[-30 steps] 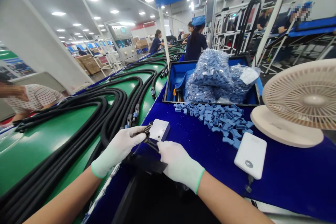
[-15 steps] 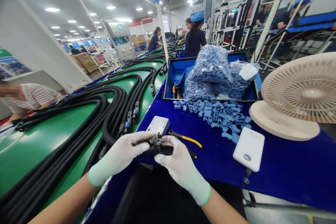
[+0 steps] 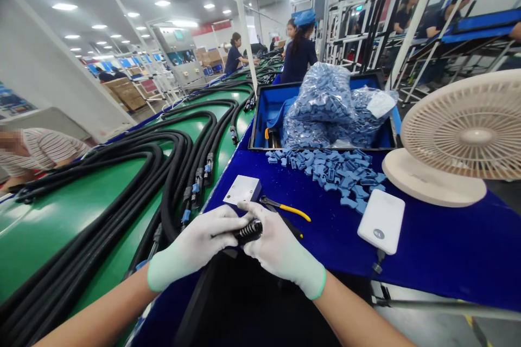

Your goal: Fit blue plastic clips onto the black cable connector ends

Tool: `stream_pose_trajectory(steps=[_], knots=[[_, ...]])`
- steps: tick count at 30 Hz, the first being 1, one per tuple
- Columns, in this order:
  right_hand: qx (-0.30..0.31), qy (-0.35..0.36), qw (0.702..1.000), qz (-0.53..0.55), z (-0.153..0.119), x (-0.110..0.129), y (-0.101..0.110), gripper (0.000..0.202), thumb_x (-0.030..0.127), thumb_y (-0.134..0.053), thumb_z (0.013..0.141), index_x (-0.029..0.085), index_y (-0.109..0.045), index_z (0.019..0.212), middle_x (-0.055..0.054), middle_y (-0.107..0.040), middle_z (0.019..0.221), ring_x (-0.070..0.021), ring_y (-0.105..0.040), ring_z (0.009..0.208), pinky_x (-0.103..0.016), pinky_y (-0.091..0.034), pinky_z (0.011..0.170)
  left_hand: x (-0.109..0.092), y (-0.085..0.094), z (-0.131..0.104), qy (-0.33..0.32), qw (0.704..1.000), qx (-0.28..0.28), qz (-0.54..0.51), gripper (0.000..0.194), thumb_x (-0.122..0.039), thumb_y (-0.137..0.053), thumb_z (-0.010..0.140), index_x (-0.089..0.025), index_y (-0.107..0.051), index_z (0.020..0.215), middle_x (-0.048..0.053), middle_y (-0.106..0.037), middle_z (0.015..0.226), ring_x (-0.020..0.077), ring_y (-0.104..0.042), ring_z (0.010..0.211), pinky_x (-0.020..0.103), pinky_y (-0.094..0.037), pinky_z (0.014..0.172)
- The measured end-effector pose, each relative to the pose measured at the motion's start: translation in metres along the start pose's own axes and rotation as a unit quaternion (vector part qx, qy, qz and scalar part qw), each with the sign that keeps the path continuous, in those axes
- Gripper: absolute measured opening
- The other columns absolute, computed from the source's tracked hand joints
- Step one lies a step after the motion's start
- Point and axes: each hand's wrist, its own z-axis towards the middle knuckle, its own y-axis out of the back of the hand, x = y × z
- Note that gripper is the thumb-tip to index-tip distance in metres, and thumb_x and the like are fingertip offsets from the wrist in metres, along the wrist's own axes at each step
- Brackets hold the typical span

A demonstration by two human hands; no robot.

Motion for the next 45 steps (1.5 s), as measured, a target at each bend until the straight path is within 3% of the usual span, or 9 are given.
stream_pose_trajectory(steps=[6,11,14,17,19,21,26,30,45], knots=[[-0.005,0.011,1.000,-0.023,0.004,0.003,0.000,0.082,-0.004,-0.056,0.064,0.021,-0.059,0.142,-0.003,-0.072,0.111,-0.0225,-0.066,0.107,-0.036,-0.051,0.101,0.013,-0.004,0.019,0.169,0.966,0.005,-0.194,0.104,-0.019,-0.084,0.068,-0.025,-0.035,0.160,0.005,-0.069,0.124,0.0260,-0.067,0.110,0.039,-0.054,0.099],[-0.100,-0.006,0.994,0.037,0.010,-0.016,-0.001,0.058,0.003,-0.068,0.063,0.020,-0.074,0.117,-0.006,-0.073,0.113,-0.0264,-0.067,0.107,-0.040,-0.051,0.100,0.004,-0.013,0.001,0.116,0.978,-0.169,0.031,0.041,-0.028,-0.082,0.077,-0.026,-0.074,0.118,0.003,-0.072,0.098,0.0238,-0.067,0.091,0.036,-0.053,0.088],[-0.187,0.016,0.971,0.150,0.002,-0.028,-0.019,0.044,0.008,-0.074,0.063,0.020,-0.076,0.106,-0.007,-0.074,0.113,-0.0278,-0.068,0.106,-0.038,-0.055,0.092,-0.002,-0.024,-0.022,0.166,0.972,-0.161,-0.048,0.020,-0.040,-0.069,0.091,-0.024,-0.077,0.082,0.005,-0.072,0.083,0.0235,-0.065,0.078,0.035,-0.054,0.078],[-0.161,0.054,0.974,0.149,-0.008,-0.036,-0.037,0.046,0.012,-0.082,0.065,0.024,-0.077,0.109,-0.005,-0.072,0.123,-0.0281,-0.067,0.114,-0.038,-0.054,0.101,0.001,-0.029,-0.035,0.247,0.857,-0.241,-0.383,0.029,-0.047,-0.063,0.095,-0.022,-0.077,0.097,0.009,-0.073,0.095,0.0260,-0.068,0.088,0.038,-0.059,0.079],[-0.003,0.061,0.998,0.032,-0.008,-0.035,-0.031,0.046,0.020,-0.087,0.069,0.026,-0.077,0.114,-0.003,-0.072,0.124,-0.0261,-0.067,0.114,-0.037,-0.051,0.107,0.005,-0.025,-0.037,0.247,0.723,-0.347,-0.544,0.027,-0.040,-0.069,0.093,-0.022,-0.072,0.113,0.008,-0.071,0.103,0.0231,-0.068,0.095,0.037,-0.061,0.084],[0.097,0.049,0.981,-0.163,0.005,-0.030,-0.004,0.038,0.033,-0.084,0.080,0.029,-0.076,0.117,0.000,-0.073,0.120,-0.0213,-0.070,0.106,-0.031,-0.054,0.102,0.007,-0.016,-0.036,0.230,0.668,-0.405,-0.581,0.030,-0.029,-0.076,0.089,-0.021,-0.068,0.116,0.003,-0.064,0.089,0.0156,-0.064,0.080,0.030,-0.060,0.075],[-0.168,-0.046,0.819,-0.547,0.073,-0.018,0.116,0.035,0.019,-0.046,0.100,0.009,-0.069,0.124,-0.024,-0.064,0.130,-0.0373,-0.056,0.126,-0.055,-0.041,0.111,0.006,0.010,-0.027,0.190,0.790,-0.370,-0.450,0.023,-0.035,-0.077,0.090,-0.017,-0.064,0.097,-0.007,-0.039,0.062,0.0080,-0.035,0.051,0.021,-0.037,0.047],[-0.173,-0.097,0.745,-0.637,0.113,-0.023,0.181,0.040,0.013,-0.056,0.091,0.012,-0.064,0.131,-0.023,-0.057,0.138,-0.0399,-0.052,0.127,-0.057,-0.043,0.105,0.008,0.022,-0.006,0.181,0.848,-0.363,-0.340,0.028,-0.038,-0.075,0.090,-0.018,-0.066,0.107,-0.007,-0.042,0.057,0.0097,-0.038,0.050,0.024,-0.036,0.049],[-0.088,-0.077,0.670,-0.734,0.103,-0.048,0.168,0.028,0.030,-0.062,0.092,0.013,-0.065,0.114,-0.016,-0.066,0.109,-0.0310,-0.066,0.101,-0.042,-0.050,0.089,0.028,0.047,0.077,0.035,0.880,-0.351,-0.318,0.024,-0.029,-0.073,0.088,-0.016,-0.067,0.106,-0.005,-0.048,0.055,0.0105,-0.042,0.047,0.026,-0.040,0.050]])
